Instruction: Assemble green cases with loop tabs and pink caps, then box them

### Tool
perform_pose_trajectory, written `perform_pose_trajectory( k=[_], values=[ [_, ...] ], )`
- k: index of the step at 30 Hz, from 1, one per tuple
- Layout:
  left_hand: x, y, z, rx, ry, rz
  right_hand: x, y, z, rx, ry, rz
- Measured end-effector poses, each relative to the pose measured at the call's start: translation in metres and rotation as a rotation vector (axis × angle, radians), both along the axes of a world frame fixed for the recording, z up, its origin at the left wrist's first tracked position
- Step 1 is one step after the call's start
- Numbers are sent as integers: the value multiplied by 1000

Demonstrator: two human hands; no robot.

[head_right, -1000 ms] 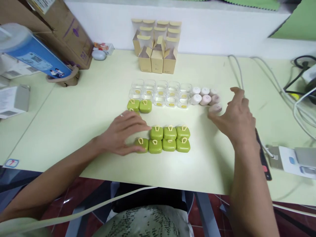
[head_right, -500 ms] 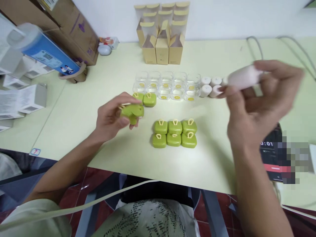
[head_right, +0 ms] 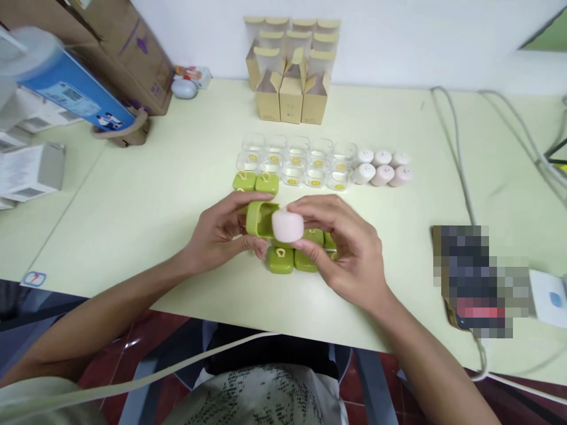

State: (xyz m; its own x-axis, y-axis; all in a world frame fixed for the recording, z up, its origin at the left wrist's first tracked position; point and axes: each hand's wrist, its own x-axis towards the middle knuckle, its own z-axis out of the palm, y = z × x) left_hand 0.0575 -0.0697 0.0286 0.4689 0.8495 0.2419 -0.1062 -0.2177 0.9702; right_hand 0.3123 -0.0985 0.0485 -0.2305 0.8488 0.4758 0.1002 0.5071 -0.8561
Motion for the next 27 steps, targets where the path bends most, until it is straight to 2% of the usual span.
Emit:
perform_pose_trajectory(
  k=[4, 9, 15, 23, 27],
  values=[
    [1, 0, -2, 174, 73, 83, 2, 1, 0, 23, -92, 0],
    [3, -1, -2, 322, 117, 109, -1, 2, 2, 99, -153, -35],
    [4, -1, -4, 360, 132, 152, -10, -6, -1, 121, -107, -102],
    [4, -3, -3, 390, 116, 153, -8, -5, 1, 134, -126, -93],
    [5, -4, -8, 396, 131, 164, -12, -8, -2, 89, -91, -130]
  ],
)
